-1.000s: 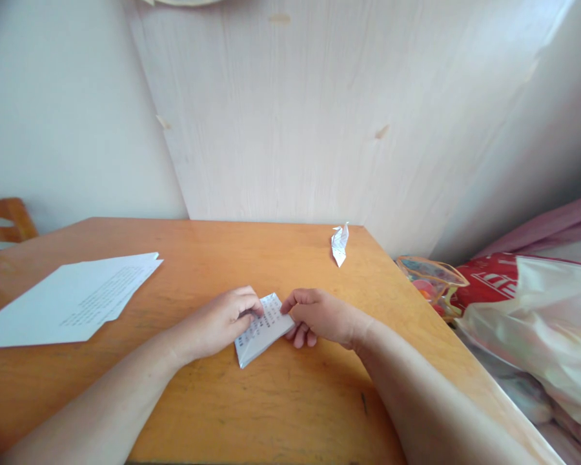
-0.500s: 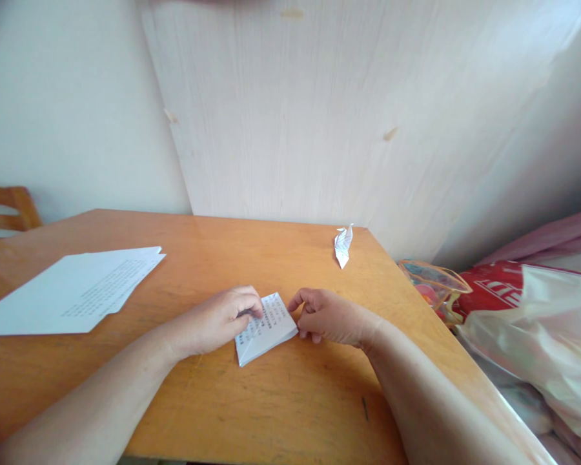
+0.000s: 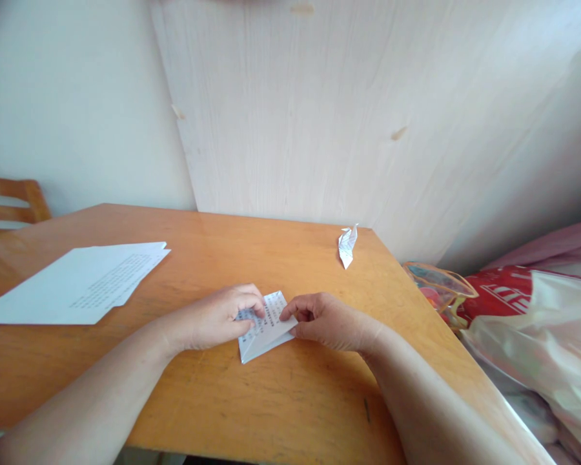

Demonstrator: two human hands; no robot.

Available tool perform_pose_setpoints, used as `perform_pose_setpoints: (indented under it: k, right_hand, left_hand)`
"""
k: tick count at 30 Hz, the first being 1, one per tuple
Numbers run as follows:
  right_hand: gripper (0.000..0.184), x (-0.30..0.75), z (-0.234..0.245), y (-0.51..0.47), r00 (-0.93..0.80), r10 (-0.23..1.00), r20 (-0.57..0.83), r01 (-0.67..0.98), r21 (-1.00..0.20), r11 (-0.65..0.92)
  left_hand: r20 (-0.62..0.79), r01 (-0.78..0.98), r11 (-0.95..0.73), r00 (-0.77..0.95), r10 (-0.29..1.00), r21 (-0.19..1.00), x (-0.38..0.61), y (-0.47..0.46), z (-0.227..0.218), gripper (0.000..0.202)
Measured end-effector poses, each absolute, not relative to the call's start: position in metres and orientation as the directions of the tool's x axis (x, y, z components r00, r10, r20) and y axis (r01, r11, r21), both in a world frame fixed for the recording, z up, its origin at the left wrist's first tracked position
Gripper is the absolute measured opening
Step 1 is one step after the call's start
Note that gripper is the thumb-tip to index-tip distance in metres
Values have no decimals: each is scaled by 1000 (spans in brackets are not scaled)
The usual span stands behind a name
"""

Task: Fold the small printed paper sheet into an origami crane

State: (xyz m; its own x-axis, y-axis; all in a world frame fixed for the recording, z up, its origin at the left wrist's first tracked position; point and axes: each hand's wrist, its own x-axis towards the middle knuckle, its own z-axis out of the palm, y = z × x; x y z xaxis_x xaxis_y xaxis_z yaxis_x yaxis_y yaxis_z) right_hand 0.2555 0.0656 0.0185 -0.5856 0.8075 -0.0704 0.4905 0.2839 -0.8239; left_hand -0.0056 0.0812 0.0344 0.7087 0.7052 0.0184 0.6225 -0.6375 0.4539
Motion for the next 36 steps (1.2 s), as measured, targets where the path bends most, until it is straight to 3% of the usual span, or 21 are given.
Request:
perform_pose_setpoints:
  k: [10, 21, 28, 36]
  right_hand:
    - [28, 254, 18, 65, -603, 798, -8, 584, -686, 434]
    - [20, 259, 15, 70, -595, 803, -6, 516, -769, 376]
    - [17, 257, 11, 73, -559, 829, 0, 400, -876, 270]
    - [25, 247, 30, 74, -620, 783, 52, 483, -761, 433]
  left_hand:
    - [-37, 649, -663, 724, 689, 372, -10, 77, 44, 29]
    - [-154, 678, -621, 714, 683, 392, -13, 68, 55, 45]
    - [-150, 681, -630, 715, 683, 373, -12, 67, 54, 48]
    - [-151, 682, -623, 712, 686, 382, -12, 67, 54, 48]
